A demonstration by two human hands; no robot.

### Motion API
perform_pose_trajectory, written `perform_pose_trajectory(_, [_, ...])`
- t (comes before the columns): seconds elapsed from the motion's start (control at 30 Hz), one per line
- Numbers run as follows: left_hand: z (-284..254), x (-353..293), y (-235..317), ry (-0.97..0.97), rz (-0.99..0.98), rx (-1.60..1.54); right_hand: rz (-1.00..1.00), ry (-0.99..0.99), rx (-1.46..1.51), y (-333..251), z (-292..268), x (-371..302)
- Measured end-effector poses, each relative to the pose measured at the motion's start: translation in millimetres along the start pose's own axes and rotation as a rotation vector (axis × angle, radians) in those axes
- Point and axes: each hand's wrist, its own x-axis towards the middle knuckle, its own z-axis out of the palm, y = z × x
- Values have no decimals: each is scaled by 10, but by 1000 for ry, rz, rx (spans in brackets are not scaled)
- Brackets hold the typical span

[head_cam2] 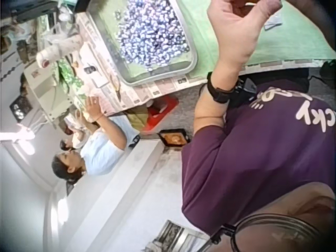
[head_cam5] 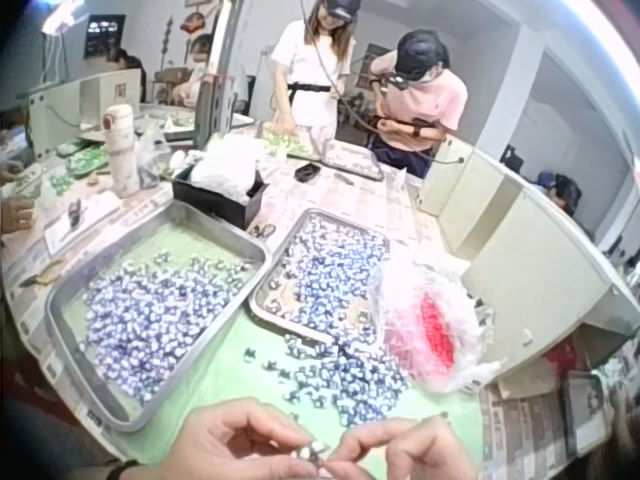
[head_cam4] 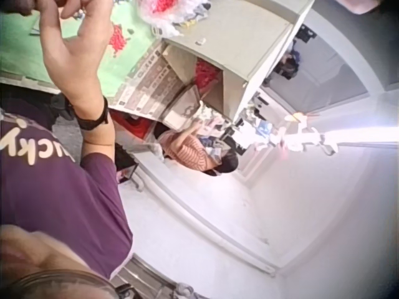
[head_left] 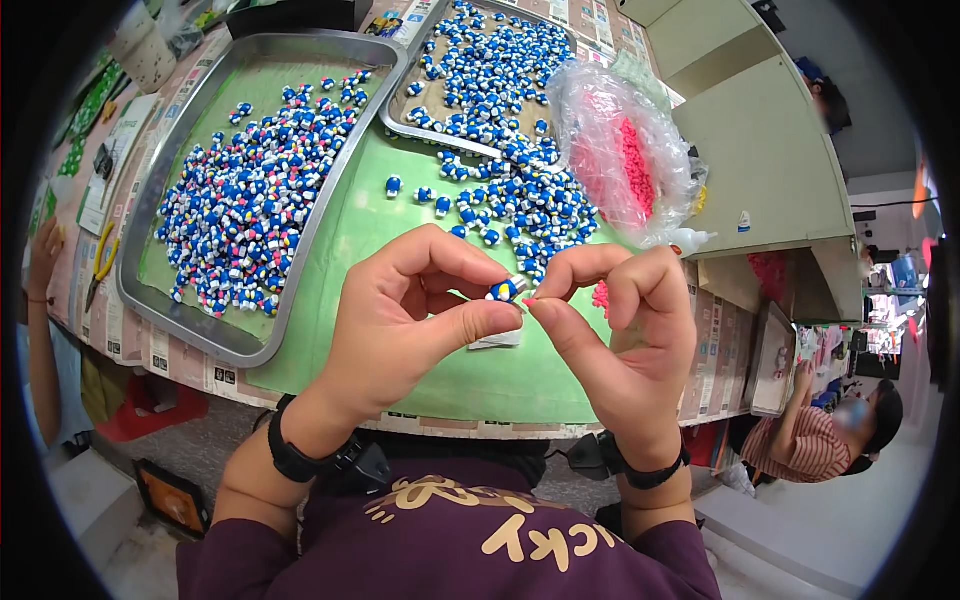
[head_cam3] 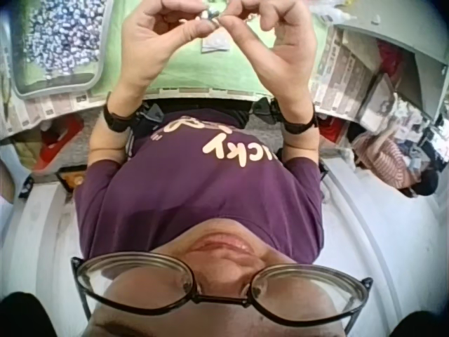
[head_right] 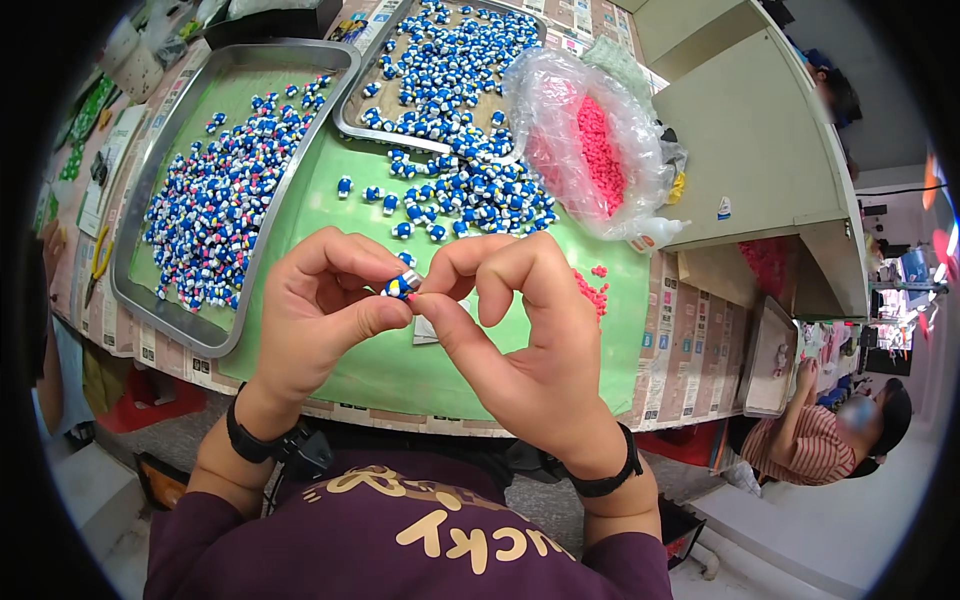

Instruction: The person sits at a table in a workshop and assembles small blue and white capsule candies by hand. They pick up a blue capsule, open it, insert a small pink bead, and close it before placing the finished candy into a metal tray. The process is repeated continuously throughout the video.

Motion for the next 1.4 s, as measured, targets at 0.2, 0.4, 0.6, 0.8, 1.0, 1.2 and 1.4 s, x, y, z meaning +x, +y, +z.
perform_pose_trajectory(0.2, [37,-15,0,-1,106,102,31,24,18,25,51,-28])
perform_pose_trajectory(0.4, [-4,24,-88,-22,399,364,117,85,84,29,112,-66])
perform_pose_trajectory(0.6, [-25,35,19,-160,426,434,340,-16,193,52,-95,-66])
perform_pose_trajectory(0.8, [-334,-68,137,148,452,511,342,202,61,176,-685,-167])
perform_pose_trajectory(1.0, [-1000,-192,432,575,388,1018,369,38,-424,632,-942,-469])
perform_pose_trajectory(1.2, [-819,-49,533,657,328,1355,384,-103,-505,754,-776,-436])
perform_pose_trajectory(1.4, [-288,355,92,229,303,1261,259,-156,-769,820,-664,-420])
